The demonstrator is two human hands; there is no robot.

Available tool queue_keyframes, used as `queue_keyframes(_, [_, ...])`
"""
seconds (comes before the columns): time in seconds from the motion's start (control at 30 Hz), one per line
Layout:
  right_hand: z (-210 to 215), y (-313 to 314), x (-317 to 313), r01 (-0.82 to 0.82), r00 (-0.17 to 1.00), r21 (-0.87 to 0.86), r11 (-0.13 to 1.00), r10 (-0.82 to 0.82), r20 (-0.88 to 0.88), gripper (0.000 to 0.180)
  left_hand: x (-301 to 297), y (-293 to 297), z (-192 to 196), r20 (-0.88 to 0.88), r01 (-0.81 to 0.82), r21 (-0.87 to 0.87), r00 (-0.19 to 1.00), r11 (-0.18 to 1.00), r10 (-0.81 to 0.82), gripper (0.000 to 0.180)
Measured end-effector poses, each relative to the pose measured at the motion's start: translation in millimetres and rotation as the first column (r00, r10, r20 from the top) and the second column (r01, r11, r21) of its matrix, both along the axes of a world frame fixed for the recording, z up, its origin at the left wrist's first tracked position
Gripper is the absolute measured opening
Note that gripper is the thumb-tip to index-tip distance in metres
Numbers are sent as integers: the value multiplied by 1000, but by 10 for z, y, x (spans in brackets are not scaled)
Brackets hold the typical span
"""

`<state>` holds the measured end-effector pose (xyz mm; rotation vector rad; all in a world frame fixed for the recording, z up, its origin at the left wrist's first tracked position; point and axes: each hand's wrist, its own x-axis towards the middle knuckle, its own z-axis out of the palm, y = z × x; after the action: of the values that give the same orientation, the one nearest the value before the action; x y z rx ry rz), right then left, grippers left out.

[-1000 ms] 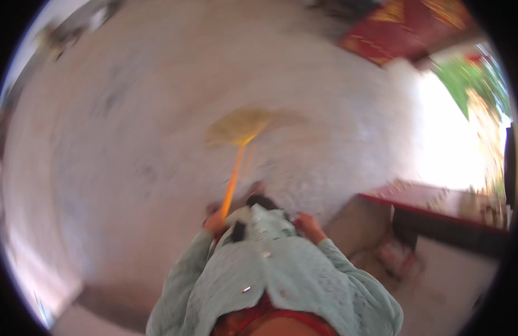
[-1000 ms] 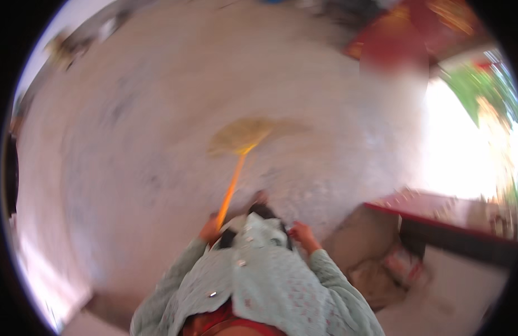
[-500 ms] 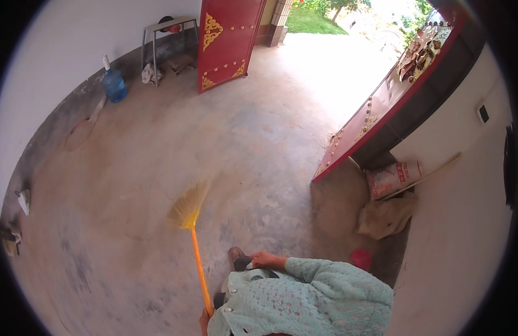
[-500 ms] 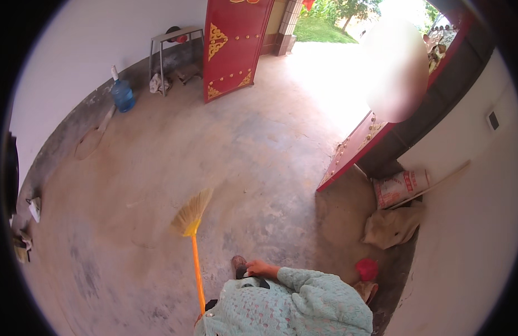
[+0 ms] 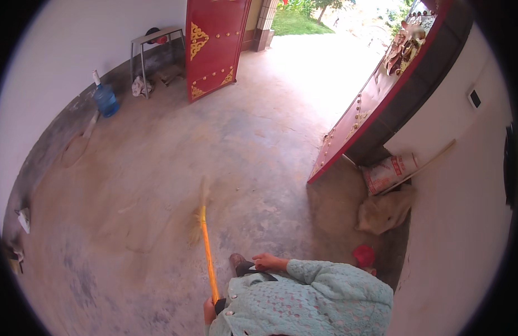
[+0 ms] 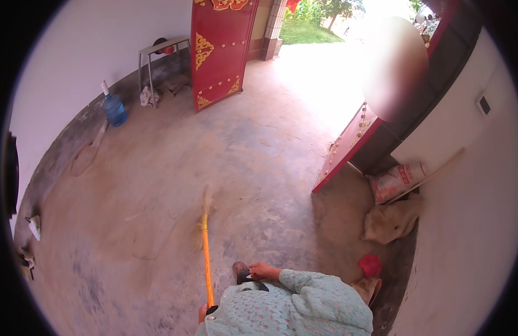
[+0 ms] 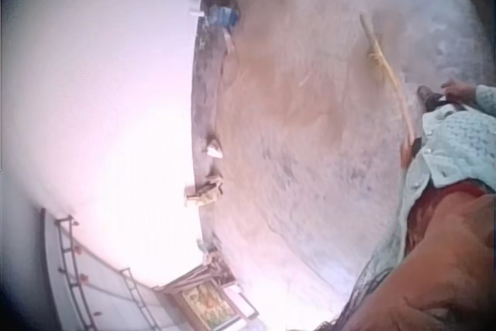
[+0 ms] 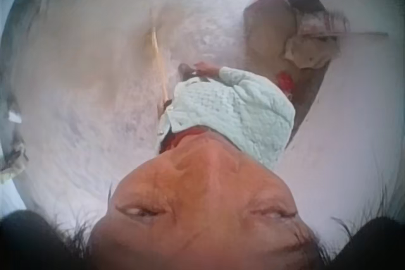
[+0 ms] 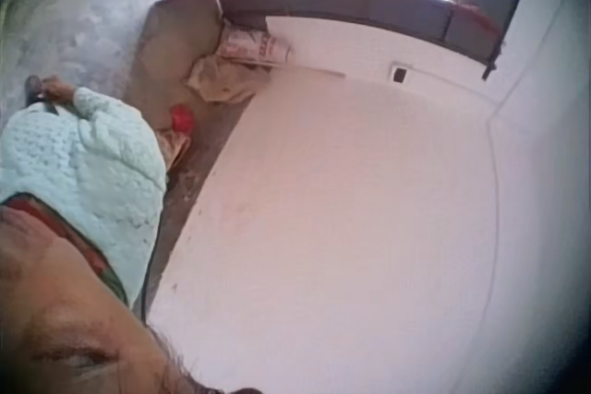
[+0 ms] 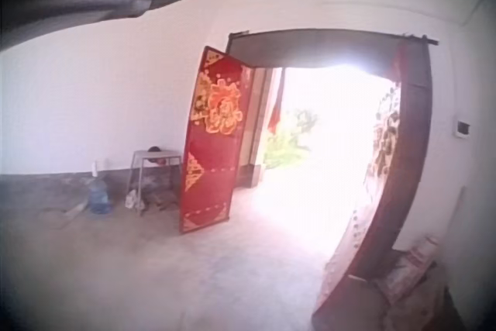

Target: The person sweeps a concrete floor using a yellow broom, moving from the interior of a room toward an open doorway and then onto an outdoor patio area. The person sweeps debris toward the doorway and continues sweeping the outdoor surface.

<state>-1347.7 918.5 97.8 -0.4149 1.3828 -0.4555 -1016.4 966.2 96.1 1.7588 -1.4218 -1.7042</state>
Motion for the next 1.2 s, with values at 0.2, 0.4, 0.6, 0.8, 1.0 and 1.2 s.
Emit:
queue_keyframes(0.2, [-174,-72,57,-109,994,-12,994,109,-19,43,449,439,55,268,-190,-169,935,967,231,27])
queue_keyframes(0.4, [-365,-37,39,-245,969,-95,965,243,-32,35,1018,940,-11,607,-135,-190,763,972,224,46])
queue_keyframes(0.6, [-236,-44,8,-283,959,-160,946,274,-78,31,1488,1018,-372,747,-164,-182,618,970,245,54])
queue_keyframes(0.8, [-201,-63,-74,-283,959,-145,948,280,-40,32,1441,568,-533,623,-362,-139,692,922,365,46])
queue_keyframes(1.0, [-71,-92,-116,-297,955,-225,928,282,-96,33,995,256,-834,207,-581,121,808,804,552,38])
queue_keyframes(1.2, [-287,23,-163,-297,952,-160,941,280,-123,38,286,24,-749,-144,-481,366,816,796,559,31])
